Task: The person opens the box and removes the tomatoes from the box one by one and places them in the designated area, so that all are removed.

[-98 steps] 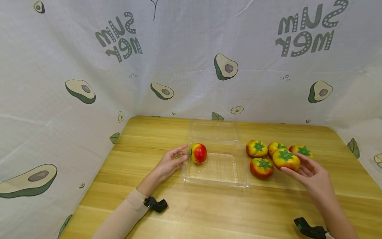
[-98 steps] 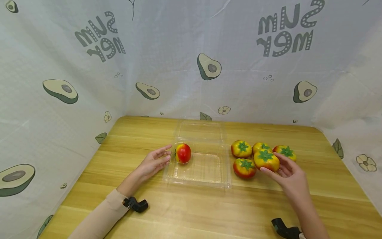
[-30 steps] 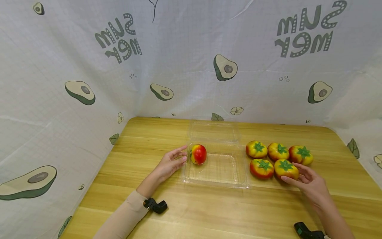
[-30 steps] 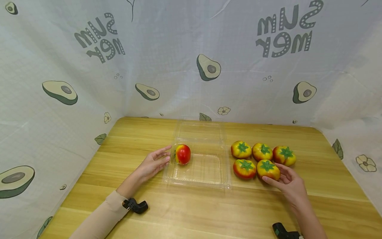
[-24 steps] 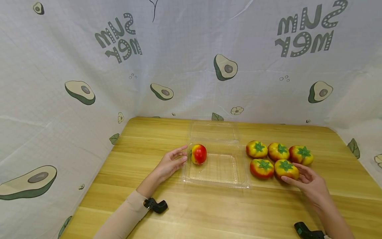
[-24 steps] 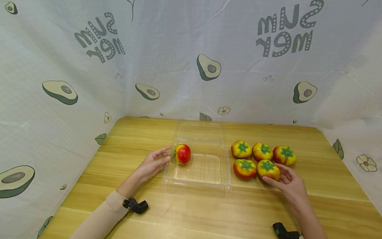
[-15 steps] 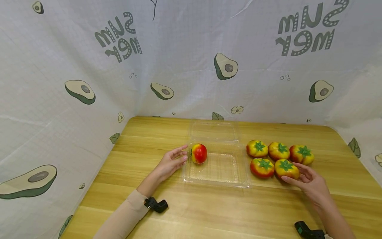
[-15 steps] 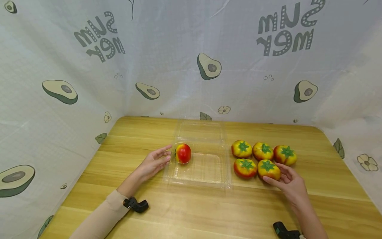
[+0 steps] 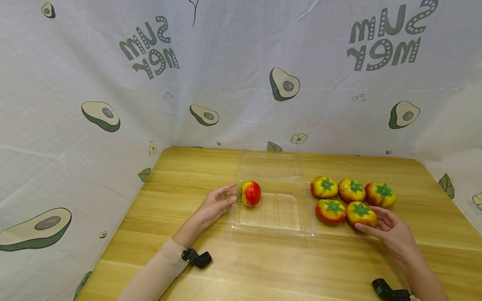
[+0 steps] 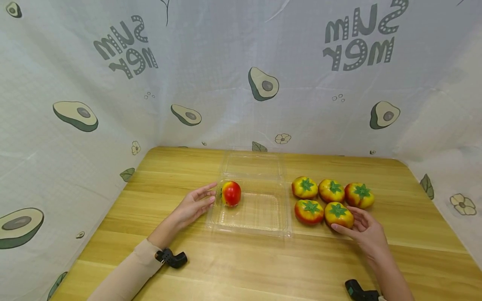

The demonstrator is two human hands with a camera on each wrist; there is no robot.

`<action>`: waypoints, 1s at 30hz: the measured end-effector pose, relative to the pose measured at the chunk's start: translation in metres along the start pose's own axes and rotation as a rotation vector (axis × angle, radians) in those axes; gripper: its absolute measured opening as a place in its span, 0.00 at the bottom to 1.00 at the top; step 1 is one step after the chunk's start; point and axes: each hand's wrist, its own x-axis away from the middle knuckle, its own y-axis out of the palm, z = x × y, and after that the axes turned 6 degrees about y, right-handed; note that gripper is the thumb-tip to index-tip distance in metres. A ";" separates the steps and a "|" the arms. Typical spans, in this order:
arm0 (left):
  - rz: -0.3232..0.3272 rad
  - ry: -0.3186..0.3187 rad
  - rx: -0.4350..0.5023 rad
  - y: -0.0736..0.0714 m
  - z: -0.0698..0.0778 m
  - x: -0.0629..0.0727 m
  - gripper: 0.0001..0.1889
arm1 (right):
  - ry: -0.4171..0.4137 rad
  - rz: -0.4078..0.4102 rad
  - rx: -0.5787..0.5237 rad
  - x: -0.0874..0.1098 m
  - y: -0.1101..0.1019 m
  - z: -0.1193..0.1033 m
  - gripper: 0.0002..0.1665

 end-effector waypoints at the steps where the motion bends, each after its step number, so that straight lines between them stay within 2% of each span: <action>1: 0.001 -0.001 -0.001 0.000 0.000 0.000 0.30 | 0.003 -0.001 0.009 0.000 0.000 0.000 0.30; 9: 0.005 0.002 0.000 0.000 -0.001 0.001 0.29 | 0.036 -0.014 0.025 0.003 0.001 -0.001 0.31; 23: 0.004 0.009 0.010 0.000 -0.001 0.002 0.29 | 0.029 -0.031 -0.021 0.002 0.000 0.000 0.32; 30: -0.003 0.013 0.008 0.000 -0.001 0.001 0.29 | 0.023 -0.037 0.014 0.002 0.000 -0.002 0.33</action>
